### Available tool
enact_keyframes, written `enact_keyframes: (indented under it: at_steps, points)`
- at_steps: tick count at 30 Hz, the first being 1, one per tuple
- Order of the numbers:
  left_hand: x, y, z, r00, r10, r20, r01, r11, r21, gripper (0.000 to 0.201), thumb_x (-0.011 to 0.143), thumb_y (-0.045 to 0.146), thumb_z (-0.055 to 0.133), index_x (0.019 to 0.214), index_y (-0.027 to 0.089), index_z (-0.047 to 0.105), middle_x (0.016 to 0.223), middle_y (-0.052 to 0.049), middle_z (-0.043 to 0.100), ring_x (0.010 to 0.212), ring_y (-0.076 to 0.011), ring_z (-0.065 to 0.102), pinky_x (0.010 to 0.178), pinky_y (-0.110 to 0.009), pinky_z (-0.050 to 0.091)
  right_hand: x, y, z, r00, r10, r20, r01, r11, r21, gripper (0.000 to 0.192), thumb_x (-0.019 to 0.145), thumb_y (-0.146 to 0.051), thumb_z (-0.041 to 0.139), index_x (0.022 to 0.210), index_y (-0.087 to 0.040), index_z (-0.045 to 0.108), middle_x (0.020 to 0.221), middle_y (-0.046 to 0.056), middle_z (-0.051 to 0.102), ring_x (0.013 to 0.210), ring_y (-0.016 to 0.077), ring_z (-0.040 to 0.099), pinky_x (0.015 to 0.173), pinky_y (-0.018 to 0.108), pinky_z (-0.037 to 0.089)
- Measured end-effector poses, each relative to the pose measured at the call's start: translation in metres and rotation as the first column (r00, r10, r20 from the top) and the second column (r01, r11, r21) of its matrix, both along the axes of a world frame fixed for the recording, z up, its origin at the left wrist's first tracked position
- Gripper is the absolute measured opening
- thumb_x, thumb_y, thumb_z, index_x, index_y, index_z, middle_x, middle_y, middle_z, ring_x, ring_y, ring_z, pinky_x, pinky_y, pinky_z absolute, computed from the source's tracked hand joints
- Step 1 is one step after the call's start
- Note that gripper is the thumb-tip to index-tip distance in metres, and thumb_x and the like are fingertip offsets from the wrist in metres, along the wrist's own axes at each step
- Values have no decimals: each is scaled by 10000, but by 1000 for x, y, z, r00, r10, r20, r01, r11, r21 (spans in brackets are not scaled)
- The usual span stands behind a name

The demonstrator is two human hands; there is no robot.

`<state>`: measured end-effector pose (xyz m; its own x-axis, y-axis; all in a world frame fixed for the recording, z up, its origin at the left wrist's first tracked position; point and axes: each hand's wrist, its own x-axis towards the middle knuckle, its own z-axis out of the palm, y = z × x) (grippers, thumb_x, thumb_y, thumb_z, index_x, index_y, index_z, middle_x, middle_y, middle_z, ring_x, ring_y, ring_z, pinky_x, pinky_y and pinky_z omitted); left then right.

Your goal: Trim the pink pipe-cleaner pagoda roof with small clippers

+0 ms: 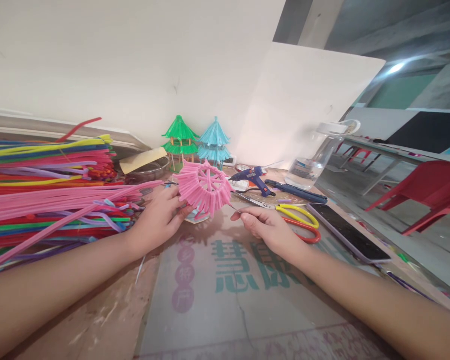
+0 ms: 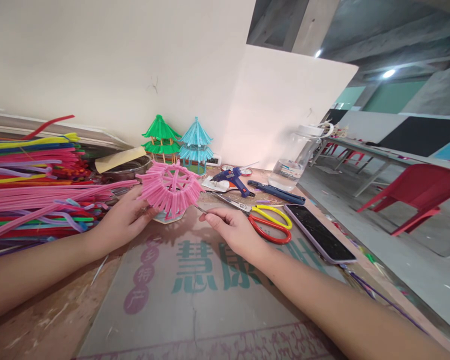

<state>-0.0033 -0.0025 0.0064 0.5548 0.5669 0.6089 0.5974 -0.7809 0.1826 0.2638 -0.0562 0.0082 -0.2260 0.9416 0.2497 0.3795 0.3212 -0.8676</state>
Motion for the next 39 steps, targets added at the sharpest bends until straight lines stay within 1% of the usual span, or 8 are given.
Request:
enact_keyframes:
  at_steps: [8, 16, 21, 25, 29, 31, 35, 39]
  points:
    - [0, 0, 0, 1000, -20, 4, 20, 1000, 21, 317, 1003, 324, 385, 852, 194, 632, 1036, -109, 664, 989, -279, 611, 840, -421, 502, -1, 1, 3, 1000, -10, 9, 10, 1000, 0, 418, 849, -528, 593, 879, -144, 757, 554, -35, 400, 533, 131, 367, 514, 272, 293]
    - [0, 0, 0, 1000, 4, -5, -4, 1000, -2, 332, 1000, 352, 387, 818, 200, 619, 1014, -109, 660, 986, -281, 607, 855, -433, 500, -2, 1, 2, 999, 23, 49, -23, 1000, 3, 424, 840, -550, 604, 855, -151, 746, 647, 5, 551, 590, 143, 439, 548, 266, 334]
    - [-2, 3, -1, 1000, 29, -8, -30, 999, -33, 348, 988, 367, 403, 749, 204, 596, 931, -106, 643, 1054, -304, 600, 981, -496, 478, -1, 0, 1, 999, 1, 32, -2, 999, 35, 462, 885, -586, 567, 881, -158, 741, 613, -1, 530, 578, 150, 467, 527, 265, 351]
    - [-2, 7, -4, 1000, 2, 11, -1, 1000, -20, 252, 963, 292, 414, 902, 200, 640, 1068, -117, 670, 1165, -309, 594, 1064, -521, 446, -1, 0, 0, 998, -27, 61, 19, 991, 130, 399, 887, -532, 559, 849, -169, 720, 710, 35, 621, 688, 193, 565, 618, 291, 434]
    - [-4, 13, -12, 997, 5, 73, -3, 1000, -15, 265, 904, 212, 472, 1121, 195, 624, 1193, -120, 682, 1203, -303, 599, 1049, -508, 482, -2, -2, -1, 996, -76, 46, 64, 973, 224, 364, 884, -514, 558, 838, -181, 698, 731, 45, 640, 678, 195, 559, 622, 298, 441]
    - [-6, 16, -15, 996, -5, 90, 5, 1000, -7, 294, 882, 202, 495, 1145, 207, 628, 1187, -110, 698, 1208, -305, 602, 1056, -519, 480, -1, -4, 0, 994, -106, 23, 98, 968, 230, 376, 888, -537, 555, 870, -186, 689, 712, 33, 621, 629, 177, 522, 586, 290, 422]
    - [-8, 17, -15, 998, -34, 55, 38, 997, -73, 365, 877, 174, 472, 1201, 217, 635, 1143, -81, 731, 1206, -274, 627, 1031, -454, 520, -1, -4, -1, 990, -140, -11, 139, 963, 231, 396, 895, -564, 543, 894, -186, 661, 677, 11, 568, 588, 158, 463, 553, 279, 392]
    - [-7, 16, -11, 1000, -13, 17, 15, 995, -99, 283, 884, 198, 457, 1058, 214, 679, 1086, -73, 752, 1125, -275, 672, 979, -445, 556, -1, -1, -4, 988, -154, 15, 145, 956, 255, 340, 884, -528, 554, 870, -201, 645, 651, 1, 532, 602, 169, 477, 554, 279, 389]
